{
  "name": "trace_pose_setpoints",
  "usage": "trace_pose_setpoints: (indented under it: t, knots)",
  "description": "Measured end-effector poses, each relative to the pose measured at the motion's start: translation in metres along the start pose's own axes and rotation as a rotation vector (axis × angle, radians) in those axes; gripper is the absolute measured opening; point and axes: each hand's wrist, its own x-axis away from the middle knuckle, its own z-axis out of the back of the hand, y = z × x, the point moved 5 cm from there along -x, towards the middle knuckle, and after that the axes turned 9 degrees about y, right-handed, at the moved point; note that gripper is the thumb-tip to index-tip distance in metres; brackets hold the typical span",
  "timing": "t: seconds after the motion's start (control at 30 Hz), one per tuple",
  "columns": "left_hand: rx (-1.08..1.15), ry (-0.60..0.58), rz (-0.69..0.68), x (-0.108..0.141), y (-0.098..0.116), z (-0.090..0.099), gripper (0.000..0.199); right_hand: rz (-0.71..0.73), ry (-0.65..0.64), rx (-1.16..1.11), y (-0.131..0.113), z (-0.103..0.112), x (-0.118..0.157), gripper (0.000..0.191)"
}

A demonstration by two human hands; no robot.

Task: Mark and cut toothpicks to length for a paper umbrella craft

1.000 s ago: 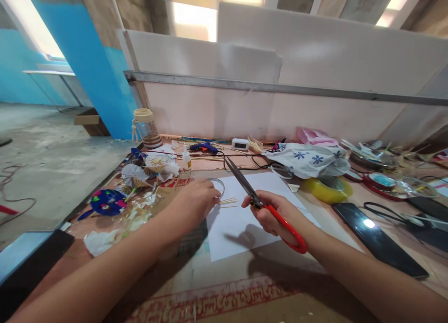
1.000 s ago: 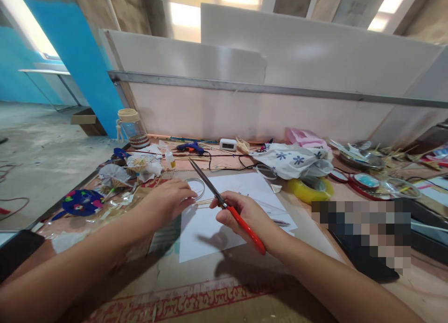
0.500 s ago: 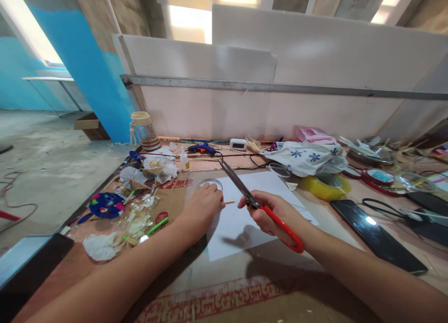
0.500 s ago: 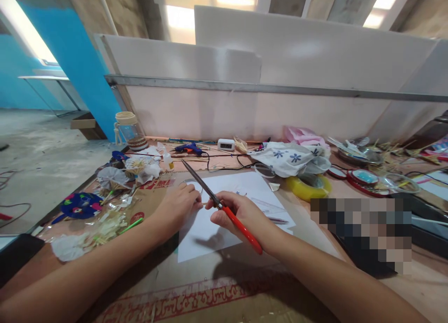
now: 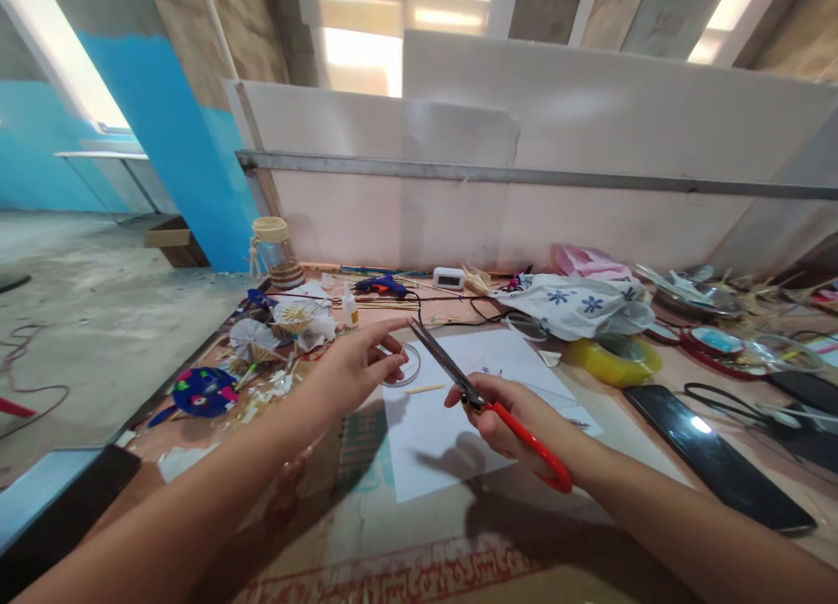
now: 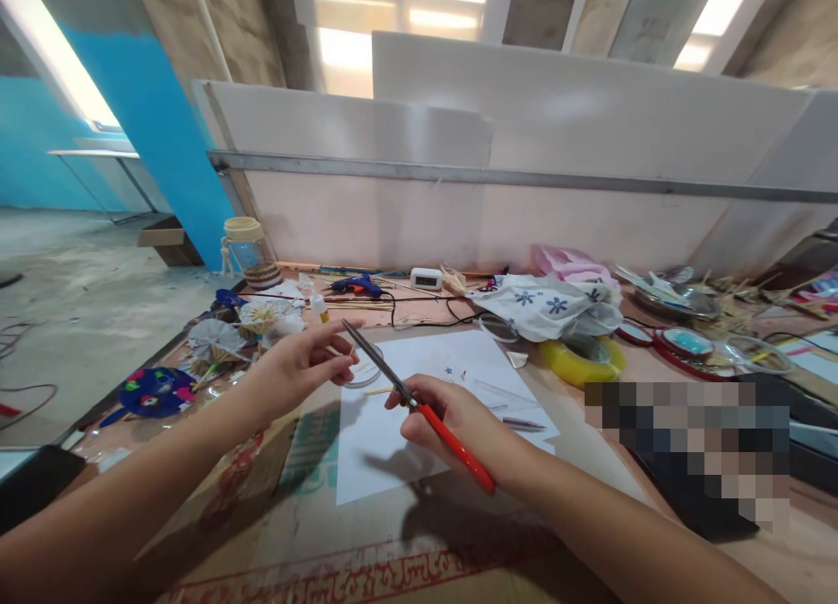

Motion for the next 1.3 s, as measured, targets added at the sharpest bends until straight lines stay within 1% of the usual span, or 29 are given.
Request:
trace_pose_setpoints:
  t: [0.13,0.2,0.3,0.4,0.5,0.63,0.8,0.9,0.97,1.13,1.3]
  knots:
    - [0.402,-0.054,0.148,0.004,0.001,0.010,0.060,0.007,-0.058,0.014,0.006,-0.003,-0.002,0.069]
    - [0.481,-0.039,0.178,0.006,0.003,0.017,0.064,0.003,-0.074,0.041,0.013,-0.001,-0.004,0.072]
    - [0.475,0.015,0.161,0.005,0.007,0.027,0.064,-0.003,-0.072,0.073,0.023,0.003,-0.008,0.070]
    - [0.391,0.015,0.124,0.005,0.009,0.031,0.056,-0.002,-0.056,0.078,0.025,0.005,-0.009,0.069]
    - [0.391,-0.005,0.135,0.005,0.010,0.030,0.054,-0.023,-0.073,0.067,0.022,0.003,-0.008,0.071]
    - [0.393,0.042,0.130,0.006,0.013,0.031,0.054,-0.049,-0.065,0.110,0.018,0.002,-0.007,0.073]
    - [0.409,0.082,0.096,0.009,0.018,0.032,0.048,-0.010,-0.073,0.144,0.009,0.002,-0.003,0.073]
    - [0.443,0.063,0.069,0.010,0.022,0.031,0.040,0.003,-0.071,0.181,0.005,0.001,-0.002,0.073]
    - [0.459,0.054,0.059,0.010,0.025,0.031,0.036,-0.013,-0.067,0.198,0.005,0.001,-0.002,0.074]
    - [0.523,0.036,0.067,0.010,0.027,0.032,0.034,-0.042,-0.074,0.207,0.004,0.000,-0.001,0.078]
    - [0.657,-0.091,0.119,0.009,0.022,0.024,0.035,-0.041,-0.092,0.100,0.000,-0.003,0.000,0.077]
